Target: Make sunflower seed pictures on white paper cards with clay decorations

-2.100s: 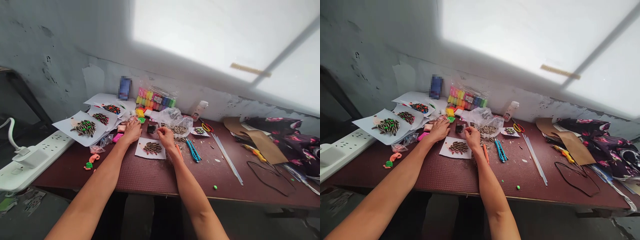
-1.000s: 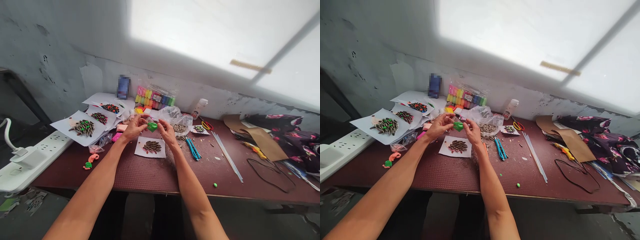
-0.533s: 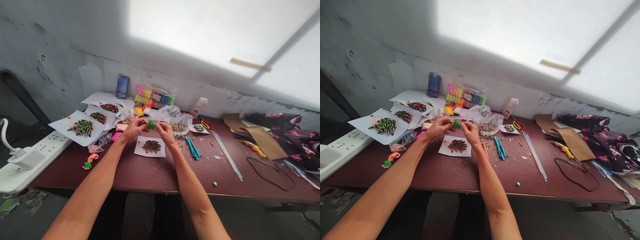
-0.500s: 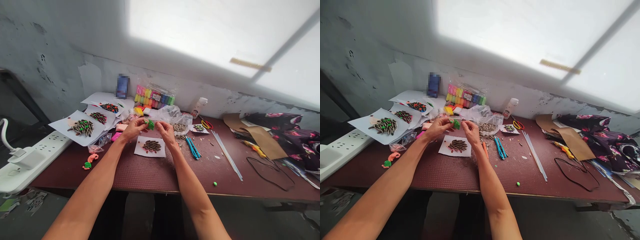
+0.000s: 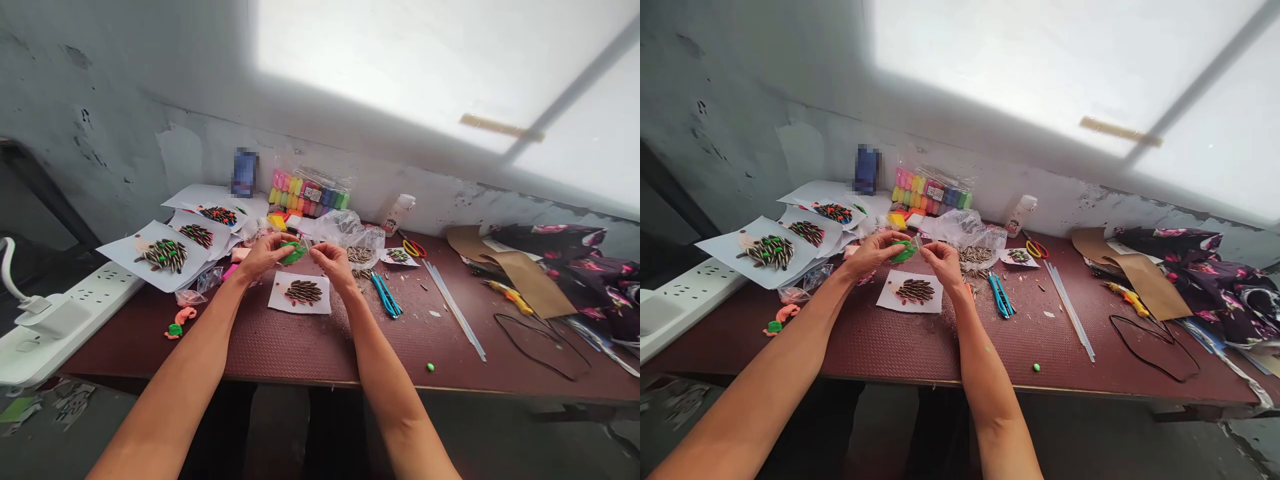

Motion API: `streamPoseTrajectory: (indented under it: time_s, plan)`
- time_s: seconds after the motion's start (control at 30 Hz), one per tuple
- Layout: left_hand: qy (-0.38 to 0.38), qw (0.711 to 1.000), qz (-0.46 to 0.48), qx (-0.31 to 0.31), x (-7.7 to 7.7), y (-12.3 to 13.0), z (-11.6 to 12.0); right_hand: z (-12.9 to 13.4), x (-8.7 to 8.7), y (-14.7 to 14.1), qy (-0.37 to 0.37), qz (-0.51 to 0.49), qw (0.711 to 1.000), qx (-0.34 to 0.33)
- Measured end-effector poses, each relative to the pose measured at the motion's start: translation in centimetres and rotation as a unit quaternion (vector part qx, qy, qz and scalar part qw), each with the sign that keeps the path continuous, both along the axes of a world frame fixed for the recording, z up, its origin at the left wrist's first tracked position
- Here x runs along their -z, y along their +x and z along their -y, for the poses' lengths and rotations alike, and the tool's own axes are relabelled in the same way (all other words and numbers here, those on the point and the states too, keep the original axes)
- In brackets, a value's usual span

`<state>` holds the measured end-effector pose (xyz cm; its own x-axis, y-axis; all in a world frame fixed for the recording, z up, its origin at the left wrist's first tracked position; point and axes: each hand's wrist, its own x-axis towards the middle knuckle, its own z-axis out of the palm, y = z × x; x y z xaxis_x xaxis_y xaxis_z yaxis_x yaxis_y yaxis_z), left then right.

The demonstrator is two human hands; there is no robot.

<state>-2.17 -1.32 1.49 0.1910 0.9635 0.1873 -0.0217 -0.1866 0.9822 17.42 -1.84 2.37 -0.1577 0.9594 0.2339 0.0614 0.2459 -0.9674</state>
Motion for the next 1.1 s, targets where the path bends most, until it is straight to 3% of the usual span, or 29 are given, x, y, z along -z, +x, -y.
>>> streamPoseTrajectory:
  time_s: [0.13,0.3,0.6,0.7,0.87,1.1]
  plan:
    - [0.019,1.0,-0.008,-0.021,-0.3,-0.2,0.0,0.0,-0.1,0.1,-0.016,-0.004,1.0,-0.026]
    - [0.036,0.999,-0.003,0.004,-0.1,-0.3,-0.2,0.0,0.0,0.1,-0.026,0.002,0.999,-0.041]
    - [-0.012,1.0,0.025,0.013,0.9,-0.1,-0.5,0.0,0.1,0.2,-0.055,-0.006,0.996,-0.063]
    - [-0.033,0.999,0.016,0.029,0.8,-0.1,-0.3,0.1,0.0,0.2,-0.06,-0.006,0.996,-0.061]
    - [-0.005,0.999,0.007,0.041,0.2,-0.1,0.1,0.2,-0.1,0.1,-0.065,0.002,0.996,-0.063]
    - [-0.016,0.997,0.025,0.074,0.3,-0.6,-0.1,-0.5,0.7,0.2,-0.029,0.008,1.0,0.009]
